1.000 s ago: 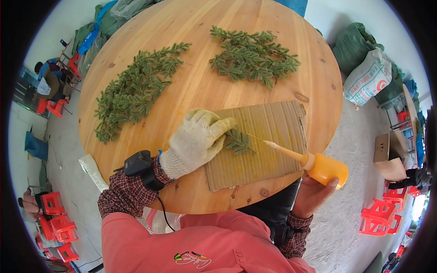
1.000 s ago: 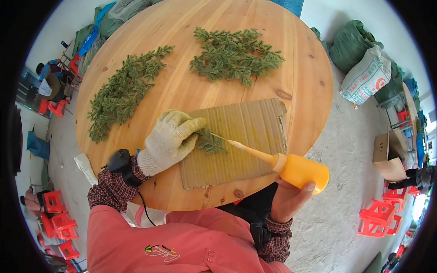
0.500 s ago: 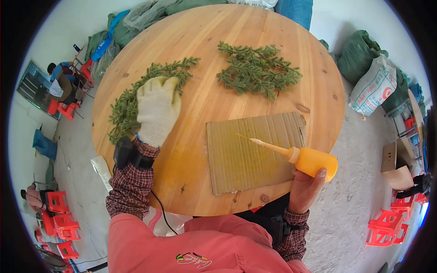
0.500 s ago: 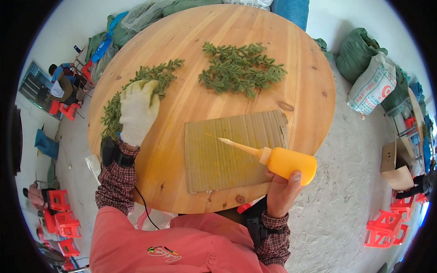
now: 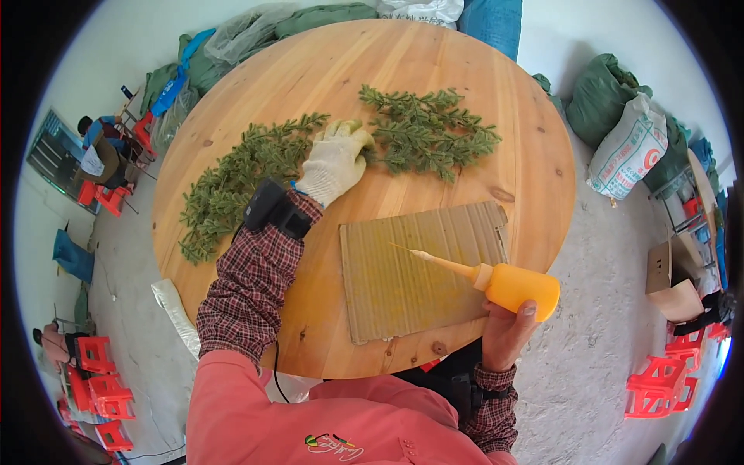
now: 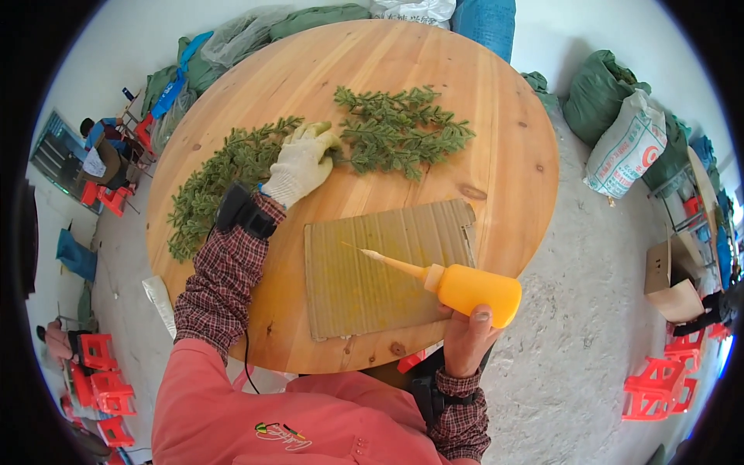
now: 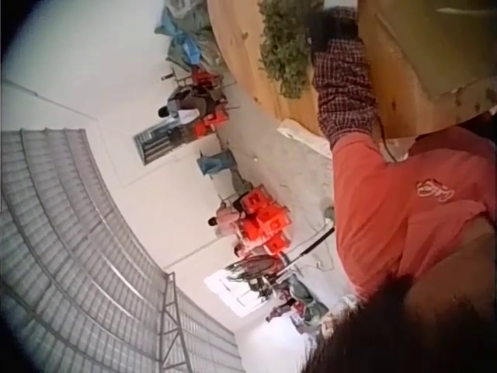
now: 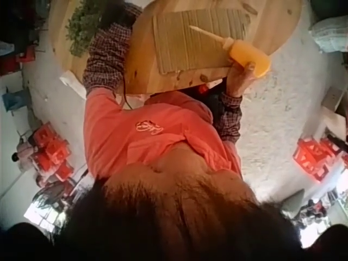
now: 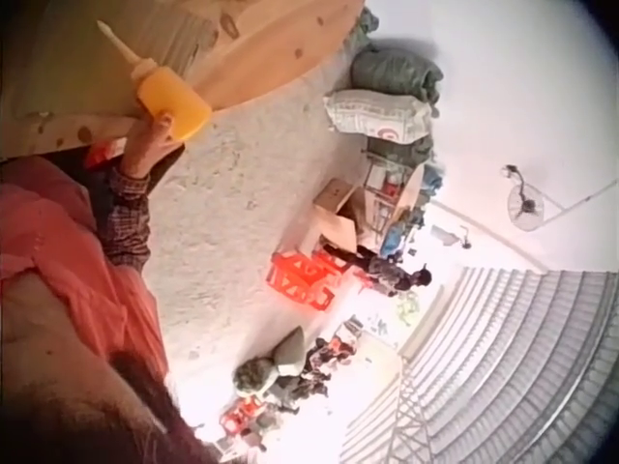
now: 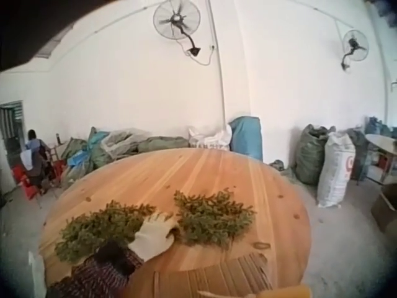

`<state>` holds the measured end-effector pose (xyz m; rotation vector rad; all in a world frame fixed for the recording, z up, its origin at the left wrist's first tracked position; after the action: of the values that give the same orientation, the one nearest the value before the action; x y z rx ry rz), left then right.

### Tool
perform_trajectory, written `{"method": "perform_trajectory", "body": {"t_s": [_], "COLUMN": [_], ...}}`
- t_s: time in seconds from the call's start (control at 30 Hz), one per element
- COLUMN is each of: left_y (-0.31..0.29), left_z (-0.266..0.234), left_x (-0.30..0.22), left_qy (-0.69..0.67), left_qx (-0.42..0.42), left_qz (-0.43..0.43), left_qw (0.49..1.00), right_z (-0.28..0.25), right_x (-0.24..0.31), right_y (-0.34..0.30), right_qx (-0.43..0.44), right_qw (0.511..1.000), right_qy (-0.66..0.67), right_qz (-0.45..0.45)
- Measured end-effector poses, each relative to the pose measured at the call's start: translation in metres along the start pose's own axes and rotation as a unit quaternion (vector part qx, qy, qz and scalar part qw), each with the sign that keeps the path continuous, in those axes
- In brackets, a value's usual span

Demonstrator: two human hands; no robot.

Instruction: The person applies glue from a squeeze bottle onto small evergreen branches held against a cardboard sheet, then presses the branches onto a larger evergreen garland on the table.

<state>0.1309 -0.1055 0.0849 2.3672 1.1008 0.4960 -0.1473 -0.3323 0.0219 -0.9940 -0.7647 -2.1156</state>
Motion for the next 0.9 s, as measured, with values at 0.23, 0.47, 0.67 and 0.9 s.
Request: {"method": "perform_trajectory", "body": {"t_s": [0.23, 0.47, 0.67, 0.9], "left_y": [-0.009, -0.053, -0.072, -0.08], "left_z": [-0.044, -0.087, -0.114, -0.114], "left_x": [0.002, -0.053, -0.066, -0.065], "left_qy": [-0.219, -0.397, -0.316, -0.314], "left_qx": [0.174, 0.21, 0.248, 0.183], "left_qz": [-0.173, -0.189, -0.158, 0.008], "left_qw": [0.944, 0.873, 0.902, 0.932], "right_z": [0.0, 0.007, 0.013, 0.007], "right_x": [0.003, 0.009, 0.01, 0.007], "right_y": [-0.001, 0.007, 0.005, 0.004], "right_qx": [0.002, -0.024, -0.04, -0.02], "right_qw": [1.0, 0.998, 0.993, 0.995], "right_qy": [0.008, 0.05, 0.105, 0.094], "right_qz": [0.006, 0.042, 0.026, 0.024]}}
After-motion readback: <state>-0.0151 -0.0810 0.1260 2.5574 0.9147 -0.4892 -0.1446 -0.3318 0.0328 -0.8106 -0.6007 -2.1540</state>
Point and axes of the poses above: each hand's wrist, its own y-axis towards the middle knuckle, its own z-axis out of the palm, x = y × z, the point moved 2 cm from there along y, towards the middle knuckle
